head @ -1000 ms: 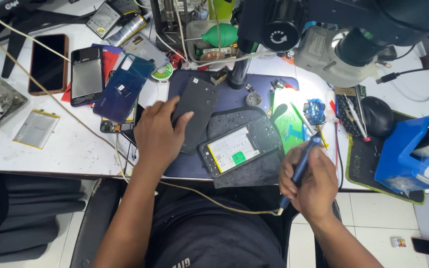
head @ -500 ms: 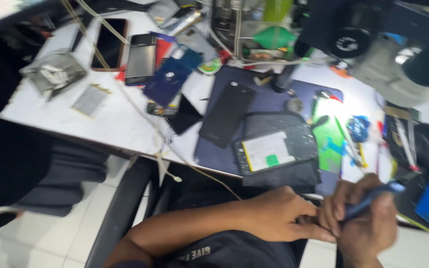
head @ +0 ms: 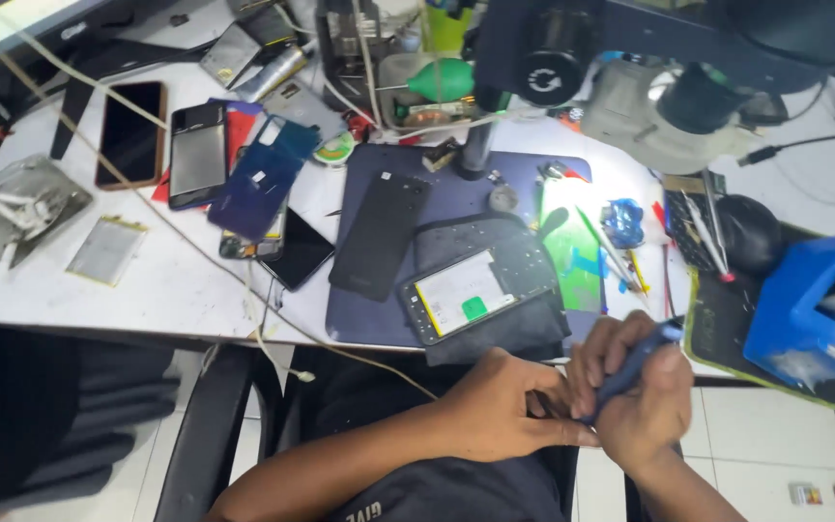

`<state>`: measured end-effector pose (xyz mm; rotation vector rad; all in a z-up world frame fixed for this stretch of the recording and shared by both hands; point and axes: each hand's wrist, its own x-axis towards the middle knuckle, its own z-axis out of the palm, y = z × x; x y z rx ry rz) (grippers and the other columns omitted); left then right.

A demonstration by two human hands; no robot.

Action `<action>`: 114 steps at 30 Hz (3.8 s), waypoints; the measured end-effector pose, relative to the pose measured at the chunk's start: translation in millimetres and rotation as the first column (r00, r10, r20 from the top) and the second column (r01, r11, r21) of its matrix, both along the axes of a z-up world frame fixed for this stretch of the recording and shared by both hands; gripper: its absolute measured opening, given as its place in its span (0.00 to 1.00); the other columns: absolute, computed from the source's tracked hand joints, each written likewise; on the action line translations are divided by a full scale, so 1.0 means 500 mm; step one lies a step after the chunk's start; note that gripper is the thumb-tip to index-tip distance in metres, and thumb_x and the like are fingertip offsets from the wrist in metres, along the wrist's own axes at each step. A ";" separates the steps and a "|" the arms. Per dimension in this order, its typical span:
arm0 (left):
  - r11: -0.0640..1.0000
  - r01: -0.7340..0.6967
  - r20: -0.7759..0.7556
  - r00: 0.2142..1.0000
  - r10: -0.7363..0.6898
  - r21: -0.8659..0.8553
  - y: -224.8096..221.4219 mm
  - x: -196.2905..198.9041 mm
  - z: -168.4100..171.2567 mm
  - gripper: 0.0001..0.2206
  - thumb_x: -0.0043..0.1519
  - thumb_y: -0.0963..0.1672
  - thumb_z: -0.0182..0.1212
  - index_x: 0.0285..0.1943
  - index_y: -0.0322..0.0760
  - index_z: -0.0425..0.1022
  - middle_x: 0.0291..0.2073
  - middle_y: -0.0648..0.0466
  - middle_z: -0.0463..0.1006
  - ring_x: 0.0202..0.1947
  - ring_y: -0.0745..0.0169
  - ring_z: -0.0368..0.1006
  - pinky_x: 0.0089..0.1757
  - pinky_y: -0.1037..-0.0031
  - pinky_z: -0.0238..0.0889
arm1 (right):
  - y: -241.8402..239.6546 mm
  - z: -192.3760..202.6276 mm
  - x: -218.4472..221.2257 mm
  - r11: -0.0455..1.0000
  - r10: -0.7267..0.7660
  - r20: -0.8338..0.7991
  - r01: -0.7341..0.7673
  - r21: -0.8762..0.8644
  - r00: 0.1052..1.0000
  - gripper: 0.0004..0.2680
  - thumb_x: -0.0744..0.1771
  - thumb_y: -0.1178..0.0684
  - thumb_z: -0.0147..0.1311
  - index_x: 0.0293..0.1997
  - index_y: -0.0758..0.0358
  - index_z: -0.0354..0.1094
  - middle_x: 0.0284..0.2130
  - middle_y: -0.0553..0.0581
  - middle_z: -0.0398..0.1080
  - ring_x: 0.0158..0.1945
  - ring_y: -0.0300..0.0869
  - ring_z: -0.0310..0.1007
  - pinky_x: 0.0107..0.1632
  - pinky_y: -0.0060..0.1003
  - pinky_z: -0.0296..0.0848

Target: The person is applying adhesive to the frame of a smartphone and then carefully attaching and pressing down the back cover to complete the reassembly.

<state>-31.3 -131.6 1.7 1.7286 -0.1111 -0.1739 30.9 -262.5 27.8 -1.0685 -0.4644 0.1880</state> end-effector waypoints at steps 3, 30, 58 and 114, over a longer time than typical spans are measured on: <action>1.000 0.000 -0.013 1.000 0.000 -0.021 0.006 -0.003 0.001 0.15 0.50 0.53 0.73 0.34 0.44 0.76 0.27 0.66 0.78 0.30 0.80 0.68 0.38 0.81 0.68 | 0.001 -0.005 -0.005 0.998 0.025 0.076 -0.020 -0.062 0.997 0.21 0.71 0.34 0.46 0.28 0.62 0.55 0.20 0.59 0.55 0.13 0.44 0.56 0.18 0.35 0.63; 0.424 -0.180 -0.154 0.752 0.641 0.888 0.433 0.008 0.080 0.23 0.54 0.62 0.67 0.40 0.48 0.86 0.35 0.52 0.85 0.43 0.43 0.79 0.43 0.58 0.71 | -0.004 0.016 0.083 0.505 0.122 0.464 0.348 -0.790 0.877 0.12 0.68 0.48 0.51 0.50 0.65 0.74 0.52 0.60 0.74 0.55 0.49 0.75 0.53 0.44 0.77; 0.403 -0.810 0.704 0.577 0.415 0.426 0.656 0.219 0.075 0.10 0.73 0.37 0.67 0.49 0.35 0.66 0.33 0.42 0.79 0.35 0.41 0.86 0.27 0.65 0.72 | -0.003 -0.009 0.127 0.772 -0.068 0.626 0.438 -0.461 0.777 0.03 0.67 0.64 0.57 0.41 0.75 0.76 0.34 0.70 0.76 0.36 0.54 0.80 0.44 0.48 0.79; 0.738 -0.390 0.685 0.716 -0.133 0.551 0.136 0.051 -0.024 0.08 0.69 0.42 0.62 0.39 0.33 0.70 0.22 0.54 0.65 0.24 0.58 0.63 0.27 0.65 0.58 | -0.005 -0.045 0.114 0.987 -0.139 -0.105 0.130 -0.092 0.985 0.13 0.71 0.50 0.52 0.56 0.73 0.67 0.47 0.62 0.73 0.47 0.55 0.80 0.52 0.49 0.81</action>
